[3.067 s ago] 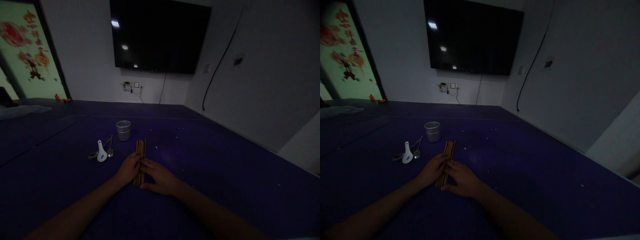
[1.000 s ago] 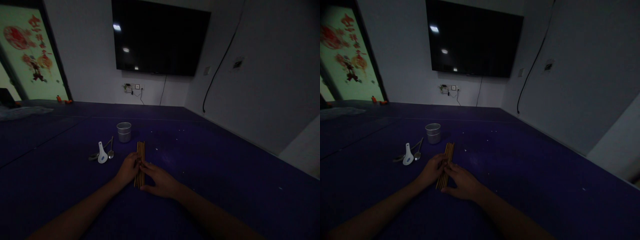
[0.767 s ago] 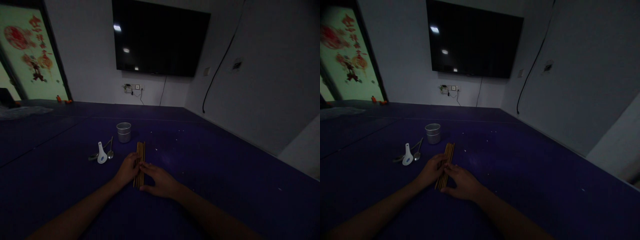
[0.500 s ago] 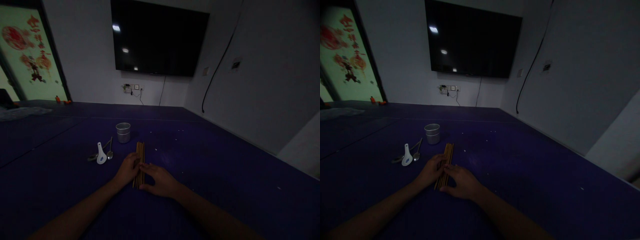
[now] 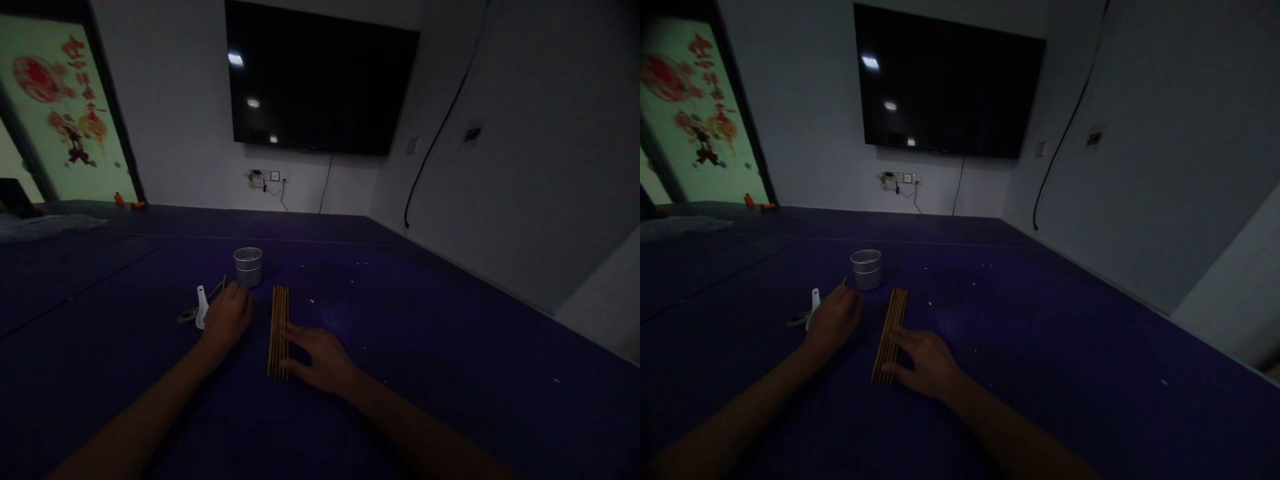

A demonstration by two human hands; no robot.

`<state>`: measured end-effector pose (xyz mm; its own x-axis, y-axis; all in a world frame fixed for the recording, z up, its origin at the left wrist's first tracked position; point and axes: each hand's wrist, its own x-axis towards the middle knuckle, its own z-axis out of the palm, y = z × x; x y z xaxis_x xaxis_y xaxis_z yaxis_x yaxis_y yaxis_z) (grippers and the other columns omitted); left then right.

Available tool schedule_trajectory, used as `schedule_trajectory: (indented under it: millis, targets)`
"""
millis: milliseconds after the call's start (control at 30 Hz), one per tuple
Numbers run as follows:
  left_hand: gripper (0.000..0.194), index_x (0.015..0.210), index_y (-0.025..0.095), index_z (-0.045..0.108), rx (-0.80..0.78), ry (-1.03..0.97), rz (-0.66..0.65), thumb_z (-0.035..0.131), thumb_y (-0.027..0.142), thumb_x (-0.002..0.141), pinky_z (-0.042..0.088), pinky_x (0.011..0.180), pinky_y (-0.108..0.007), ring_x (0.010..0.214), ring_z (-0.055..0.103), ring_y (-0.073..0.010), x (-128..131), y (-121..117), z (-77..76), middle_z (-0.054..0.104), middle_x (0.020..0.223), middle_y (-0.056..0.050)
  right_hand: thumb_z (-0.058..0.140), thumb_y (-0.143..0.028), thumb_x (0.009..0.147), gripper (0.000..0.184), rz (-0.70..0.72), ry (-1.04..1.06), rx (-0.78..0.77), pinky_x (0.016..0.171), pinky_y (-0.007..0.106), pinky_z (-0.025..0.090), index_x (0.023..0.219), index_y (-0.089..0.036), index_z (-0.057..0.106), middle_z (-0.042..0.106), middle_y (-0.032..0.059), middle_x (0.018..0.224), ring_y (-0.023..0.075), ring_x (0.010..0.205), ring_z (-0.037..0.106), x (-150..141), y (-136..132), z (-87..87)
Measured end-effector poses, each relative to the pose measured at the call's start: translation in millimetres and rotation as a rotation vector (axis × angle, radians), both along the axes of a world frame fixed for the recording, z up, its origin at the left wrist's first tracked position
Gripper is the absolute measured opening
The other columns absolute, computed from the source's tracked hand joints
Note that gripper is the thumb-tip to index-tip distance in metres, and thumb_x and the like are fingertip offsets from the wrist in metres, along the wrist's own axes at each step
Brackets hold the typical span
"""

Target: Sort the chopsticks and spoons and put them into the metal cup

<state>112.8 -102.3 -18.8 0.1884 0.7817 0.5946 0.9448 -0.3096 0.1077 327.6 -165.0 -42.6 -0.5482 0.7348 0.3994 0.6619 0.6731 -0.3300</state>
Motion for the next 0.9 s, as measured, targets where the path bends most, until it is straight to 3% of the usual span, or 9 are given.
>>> schedule_trajectory:
  millis: [100, 233, 567, 767, 900]
  targets:
    - [0.034, 0.097, 0.009, 0.058, -0.07, 0.094, 0.336, 0.036, 0.034, 0.089, 0.046, 0.07, -0.036, 0.089, 0.058, -0.0298, -28.2, 7.1, 14.3, 0.059, 0.095, -0.017, 0.056, -0.05, 0.084, 0.05, -0.03, 0.012, 0.014, 0.096, 0.039, 0.045, 0.122, -0.018, 0.058, 0.056, 0.0105, 0.128, 0.0239, 0.115, 0.055, 0.4, 1.3, -2.2]
    - [0.051, 0.101, 0.002, 0.06, -0.241, 0.112, 0.556, 0.033, 0.044, 0.088, 0.045, 0.067, -0.037, 0.091, 0.058, -0.0346, -56.4, 15.1, 15.1, 0.061, 0.096, -0.023, 0.055, -0.047, 0.085, 0.046, -0.035, 0.012, 0.03, 0.094, 0.038, 0.046, 0.122, -0.02, 0.059, 0.058, 0.0095, 0.126, 0.0231, 0.113, 0.057, -0.3, 2.6, -5.7]
    - [0.049, 0.096, 0.006, 0.068, -0.414, 0.148, 0.523, 0.038, 0.043, 0.084, 0.043, 0.07, -0.039, 0.091, 0.061, -0.0346, -61.7, 23.7, 10.3, 0.065, 0.096, -0.022, 0.057, -0.041, 0.085, 0.041, -0.024, 0.02, 0.026, 0.094, 0.036, 0.046, 0.121, -0.021, 0.06, 0.059, 0.0085, 0.125, 0.0224, 0.113, 0.057, -1.7, 2.3, -5.4]
    - [0.045, 0.09, 0.008, 0.067, -0.393, 0.159, 0.515, 0.035, 0.038, 0.084, 0.042, 0.069, -0.037, 0.089, 0.061, -0.0325, -62.3, 26.6, 8.6, 0.065, 0.093, -0.02, 0.058, -0.038, 0.085, 0.039, -0.016, 0.017, 0.022, 0.093, 0.035, 0.047, 0.119, -0.02, 0.061, 0.06, 0.0084, 0.125, 0.0214, 0.111, 0.058, -1.5, 3.0, -7.2]
    - [0.044, 0.089, 0.008, 0.065, -0.273, 0.156, 0.524, 0.03, 0.035, 0.088, 0.041, 0.067, -0.036, 0.088, 0.059, -0.031, -60.5, 24.6, 12.2, 0.063, 0.092, -0.018, 0.057, -0.036, 0.085, 0.039, -0.02, 0.022, 0.025, 0.093, 0.035, 0.047, 0.12, -0.019, 0.06, 0.059, 0.009, 0.125, 0.0212, 0.112, 0.058, -1.8, 2.3, -6.3]
